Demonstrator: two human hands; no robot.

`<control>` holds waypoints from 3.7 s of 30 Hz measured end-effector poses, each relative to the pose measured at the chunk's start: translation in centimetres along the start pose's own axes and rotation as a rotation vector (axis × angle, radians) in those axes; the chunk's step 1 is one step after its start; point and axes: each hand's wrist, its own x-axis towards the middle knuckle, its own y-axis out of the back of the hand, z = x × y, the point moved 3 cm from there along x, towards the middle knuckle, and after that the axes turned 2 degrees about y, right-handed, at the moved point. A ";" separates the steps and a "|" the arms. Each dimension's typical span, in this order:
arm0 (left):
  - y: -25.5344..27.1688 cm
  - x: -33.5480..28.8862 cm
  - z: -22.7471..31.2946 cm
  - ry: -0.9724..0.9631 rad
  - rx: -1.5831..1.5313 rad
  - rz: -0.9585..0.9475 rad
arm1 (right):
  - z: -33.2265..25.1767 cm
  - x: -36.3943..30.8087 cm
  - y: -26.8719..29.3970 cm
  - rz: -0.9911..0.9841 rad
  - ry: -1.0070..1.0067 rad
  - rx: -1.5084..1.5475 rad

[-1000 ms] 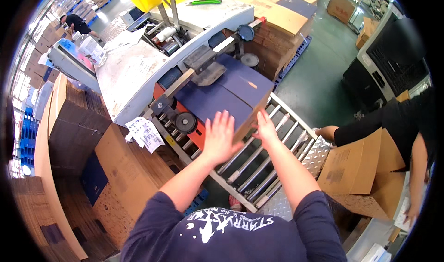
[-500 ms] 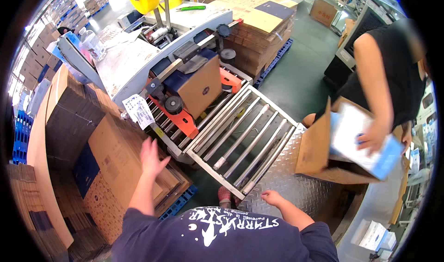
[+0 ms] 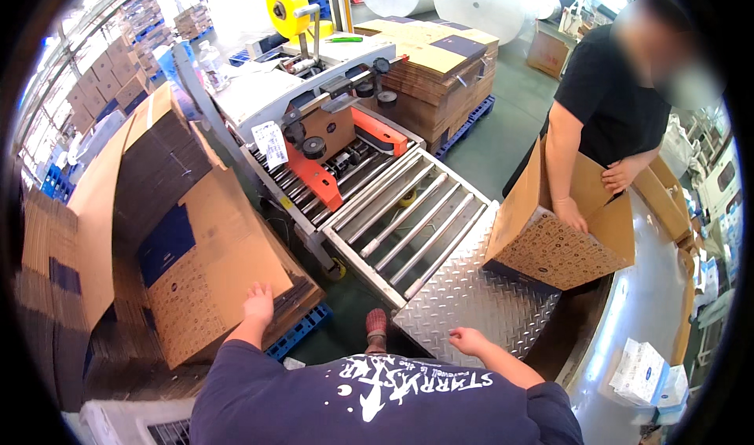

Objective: The person packs boxes with blue and white product packages, places the filled boxes onto a conveyor belt for sealing, and prepares new cardboard boxes for packing.

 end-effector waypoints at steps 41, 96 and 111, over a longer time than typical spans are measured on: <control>25.7 -3.9 44.1 -1.272 -2.054 -0.143 | -11.1 -22.4 18.4 0.728 0.437 1.156; -5.2 -2.2 37.6 -0.581 -0.885 -0.581 | 25.7 -24.2 16.1 0.987 -0.123 1.051; 23.5 -21.8 35.1 -2.006 -0.413 -0.995 | -3.6 -19.8 23.8 0.859 0.495 1.145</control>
